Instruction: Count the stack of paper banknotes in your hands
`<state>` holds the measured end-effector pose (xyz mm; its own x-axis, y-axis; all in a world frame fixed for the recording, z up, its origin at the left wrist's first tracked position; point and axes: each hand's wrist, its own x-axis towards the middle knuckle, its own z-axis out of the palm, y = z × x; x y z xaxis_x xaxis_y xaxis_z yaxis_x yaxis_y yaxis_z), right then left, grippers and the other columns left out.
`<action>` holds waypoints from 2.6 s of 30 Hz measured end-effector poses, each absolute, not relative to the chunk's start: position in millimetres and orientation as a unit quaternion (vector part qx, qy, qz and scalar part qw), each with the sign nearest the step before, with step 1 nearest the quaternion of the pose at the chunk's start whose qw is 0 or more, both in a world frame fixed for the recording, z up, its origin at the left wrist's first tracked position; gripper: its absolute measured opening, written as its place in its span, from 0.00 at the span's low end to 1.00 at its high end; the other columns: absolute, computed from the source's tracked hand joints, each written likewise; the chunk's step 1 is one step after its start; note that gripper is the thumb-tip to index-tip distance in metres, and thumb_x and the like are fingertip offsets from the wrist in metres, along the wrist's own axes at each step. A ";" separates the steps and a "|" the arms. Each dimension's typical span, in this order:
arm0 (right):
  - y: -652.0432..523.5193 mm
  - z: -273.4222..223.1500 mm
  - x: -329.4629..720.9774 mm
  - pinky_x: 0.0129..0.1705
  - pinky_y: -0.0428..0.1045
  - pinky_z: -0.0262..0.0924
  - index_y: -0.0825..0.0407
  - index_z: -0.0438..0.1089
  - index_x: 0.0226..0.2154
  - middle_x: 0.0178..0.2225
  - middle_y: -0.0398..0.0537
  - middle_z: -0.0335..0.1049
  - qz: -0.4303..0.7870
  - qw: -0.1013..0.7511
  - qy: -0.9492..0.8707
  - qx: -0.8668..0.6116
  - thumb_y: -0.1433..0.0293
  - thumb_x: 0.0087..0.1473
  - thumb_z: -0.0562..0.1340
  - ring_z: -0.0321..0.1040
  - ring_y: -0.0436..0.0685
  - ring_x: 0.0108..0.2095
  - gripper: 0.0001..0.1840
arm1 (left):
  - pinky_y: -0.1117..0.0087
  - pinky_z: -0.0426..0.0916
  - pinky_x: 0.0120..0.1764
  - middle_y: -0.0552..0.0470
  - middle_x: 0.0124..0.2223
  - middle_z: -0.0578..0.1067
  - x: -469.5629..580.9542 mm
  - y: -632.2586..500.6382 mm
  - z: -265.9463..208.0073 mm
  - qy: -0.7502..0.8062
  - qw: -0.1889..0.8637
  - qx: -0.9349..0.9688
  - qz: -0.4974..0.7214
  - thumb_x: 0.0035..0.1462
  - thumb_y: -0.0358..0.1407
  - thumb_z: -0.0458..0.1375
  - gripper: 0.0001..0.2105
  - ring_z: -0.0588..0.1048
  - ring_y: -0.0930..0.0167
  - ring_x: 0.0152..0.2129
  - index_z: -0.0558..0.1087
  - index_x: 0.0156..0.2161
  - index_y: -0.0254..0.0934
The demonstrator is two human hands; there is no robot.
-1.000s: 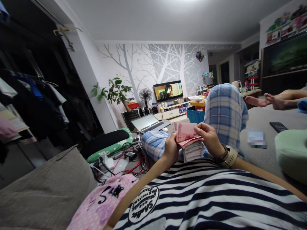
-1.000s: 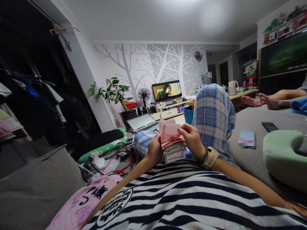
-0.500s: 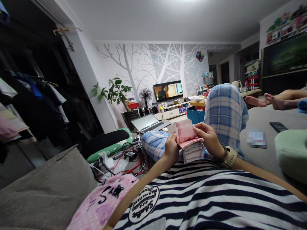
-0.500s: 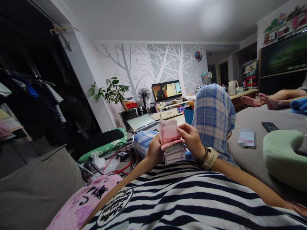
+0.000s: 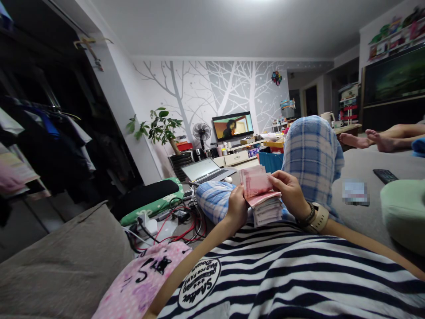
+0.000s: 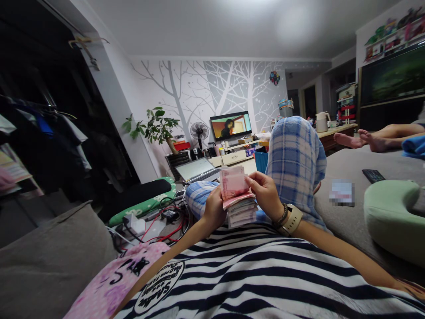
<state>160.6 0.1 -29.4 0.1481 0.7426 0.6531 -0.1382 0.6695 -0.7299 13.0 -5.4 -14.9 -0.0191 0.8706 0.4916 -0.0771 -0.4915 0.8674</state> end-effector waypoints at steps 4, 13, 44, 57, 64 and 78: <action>-0.3 -29.0 160.1 0.23 0.47 0.49 0.51 0.65 0.22 0.18 0.39 0.59 0.304 0.712 -0.575 -0.265 0.55 0.48 0.64 0.52 0.49 0.20 0.18 | 0.68 0.63 0.35 0.48 0.27 0.73 11.2 -6.8 -13.6 0.326 0.352 0.618 0.622 0.48 0.27 0.55 0.08 0.67 0.67 0.28 0.72 0.21 0.38; 0.7 -29.2 160.8 0.20 0.47 0.44 0.51 0.67 0.23 0.15 0.39 0.58 0.312 0.720 -0.565 -0.256 0.51 0.52 0.60 0.50 0.48 0.17 0.20 | 0.65 0.68 0.34 0.49 0.25 0.75 14.7 13.7 -25.8 0.273 0.515 0.504 0.637 0.50 0.36 0.55 0.06 0.73 0.66 0.26 0.71 0.26 0.37; 8.6 -31.3 161.2 0.23 0.46 0.47 0.50 0.59 0.18 0.17 0.37 0.54 0.308 0.713 -0.562 -0.286 0.54 0.45 0.64 0.49 0.48 0.20 0.21 | 0.70 0.63 0.33 0.55 0.25 0.69 15.7 16.5 -26.8 0.313 0.479 0.465 0.676 0.49 0.38 0.58 0.09 0.66 0.73 0.24 0.68 0.23 0.36; 3.0 -28.6 159.6 0.22 0.46 0.46 0.51 0.63 0.21 0.18 0.37 0.55 0.320 0.723 -0.548 -0.273 0.57 0.45 0.65 0.50 0.47 0.20 0.17 | 0.69 0.62 0.34 0.50 0.26 0.73 11.7 6.9 -24.2 0.335 0.358 0.582 0.649 0.54 0.32 0.52 0.12 0.66 0.69 0.26 0.74 0.24 0.37; 2.5 -28.7 160.1 0.22 0.46 0.47 0.51 0.65 0.22 0.19 0.38 0.58 0.333 0.721 -0.545 -0.270 0.56 0.44 0.66 0.52 0.47 0.19 0.17 | 0.68 0.62 0.34 0.49 0.24 0.72 15.5 -14.7 -7.2 0.346 0.404 0.552 0.642 0.55 0.30 0.51 0.13 0.66 0.67 0.26 0.73 0.23 0.38; 4.0 -31.1 160.6 0.18 0.46 0.42 0.51 0.66 0.23 0.14 0.39 0.60 0.357 0.711 -0.557 -0.238 0.51 0.52 0.60 0.49 0.47 0.15 0.21 | 0.62 0.70 0.39 0.49 0.30 0.78 13.8 23.3 -34.5 0.251 0.520 0.529 0.623 0.51 0.39 0.56 0.08 0.76 0.63 0.32 0.74 0.32 0.37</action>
